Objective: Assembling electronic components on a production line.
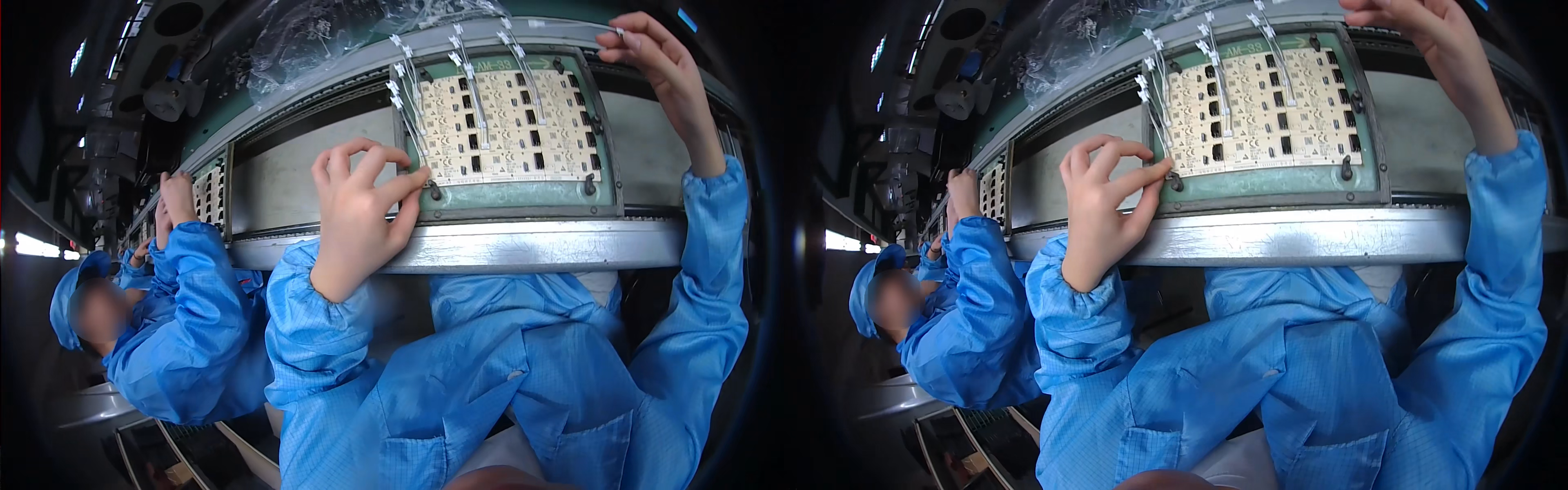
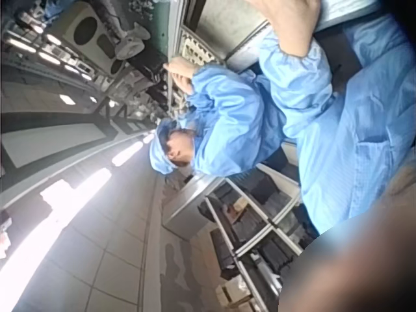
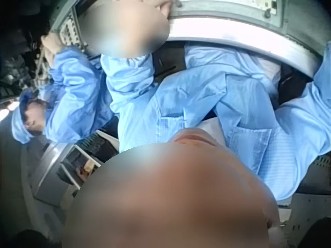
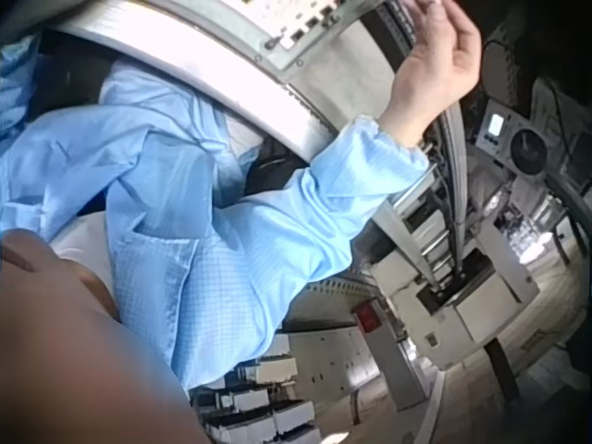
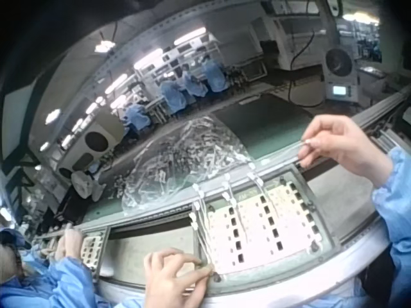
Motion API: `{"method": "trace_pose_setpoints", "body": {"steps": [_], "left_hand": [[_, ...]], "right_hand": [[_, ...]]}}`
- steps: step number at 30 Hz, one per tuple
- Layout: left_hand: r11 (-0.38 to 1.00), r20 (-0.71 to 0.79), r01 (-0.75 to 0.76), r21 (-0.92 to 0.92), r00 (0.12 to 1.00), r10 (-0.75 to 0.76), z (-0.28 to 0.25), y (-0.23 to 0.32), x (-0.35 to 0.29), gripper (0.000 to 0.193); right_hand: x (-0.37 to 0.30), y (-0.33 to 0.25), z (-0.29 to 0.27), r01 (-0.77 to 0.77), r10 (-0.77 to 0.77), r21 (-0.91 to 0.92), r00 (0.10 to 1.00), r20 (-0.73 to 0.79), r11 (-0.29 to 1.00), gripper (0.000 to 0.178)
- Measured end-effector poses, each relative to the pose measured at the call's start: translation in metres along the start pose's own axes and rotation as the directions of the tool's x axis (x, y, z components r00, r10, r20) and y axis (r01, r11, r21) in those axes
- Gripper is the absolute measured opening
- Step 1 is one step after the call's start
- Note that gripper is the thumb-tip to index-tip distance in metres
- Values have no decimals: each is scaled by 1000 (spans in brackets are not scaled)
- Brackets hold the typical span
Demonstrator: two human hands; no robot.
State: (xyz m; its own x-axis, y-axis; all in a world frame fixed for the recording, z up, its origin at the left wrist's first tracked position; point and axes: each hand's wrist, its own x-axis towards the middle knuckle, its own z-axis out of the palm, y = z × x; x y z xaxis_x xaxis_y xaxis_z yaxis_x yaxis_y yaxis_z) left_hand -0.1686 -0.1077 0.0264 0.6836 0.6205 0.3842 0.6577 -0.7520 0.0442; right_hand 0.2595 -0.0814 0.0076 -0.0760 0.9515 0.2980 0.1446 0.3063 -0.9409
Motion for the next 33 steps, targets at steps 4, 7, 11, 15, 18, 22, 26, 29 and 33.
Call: {"method": "trace_pose_setpoints", "body": {"steps": [4, 7, 11, 15, 18, 22, 26, 29, 33], "left_hand": [[997, 32, -70, -18, 997, 71, 3, 3, 18, 23], [999, 49, -30, -39, 998, 32, 2, 5, 10, 26], [994, 107, -11, -112, 994, 23, -3, 7, 10, 22], [986, 123, -34, -162, 991, 55, -8, 10, 19, 17], [988, 77, -38, -150, 996, 50, -4, 11, 20, 12], [982, 43, -18, -187, 999, 27, 0, 3, 20, 9], [961, -19, 35, -273, 999, -42, 8, -11, 24, 9], [960, -137, 36, -278, 988, -77, 19, -20, 28, 7], [958, -220, 43, -285, 969, -109, 23, -22, 27, 5]], "right_hand": [[-4, -14, 1, -30, 30, -11, 1000, -7, 999, 24], [-9, -20, 28, -85, 81, 112, 996, 39, 990, 16], [-23, -27, 40, -97, 81, 247, 994, 76, 964, 10], [-30, -30, 41, -109, 83, 259, 991, 109, 960, 11], [-27, -30, 43, -104, 70, 239, 987, 147, 965, 11], [-28, -34, 46, -130, 95, 244, 984, 149, 961, 11], [-28, -28, 55, -169, 119, 251, 972, 202, 953, 10], [-29, -25, 59, -178, 130, 230, 969, 208, 957, 9], [-28, -21, 58, -149, 111, 211, 977, 181, 966, 10]]}}
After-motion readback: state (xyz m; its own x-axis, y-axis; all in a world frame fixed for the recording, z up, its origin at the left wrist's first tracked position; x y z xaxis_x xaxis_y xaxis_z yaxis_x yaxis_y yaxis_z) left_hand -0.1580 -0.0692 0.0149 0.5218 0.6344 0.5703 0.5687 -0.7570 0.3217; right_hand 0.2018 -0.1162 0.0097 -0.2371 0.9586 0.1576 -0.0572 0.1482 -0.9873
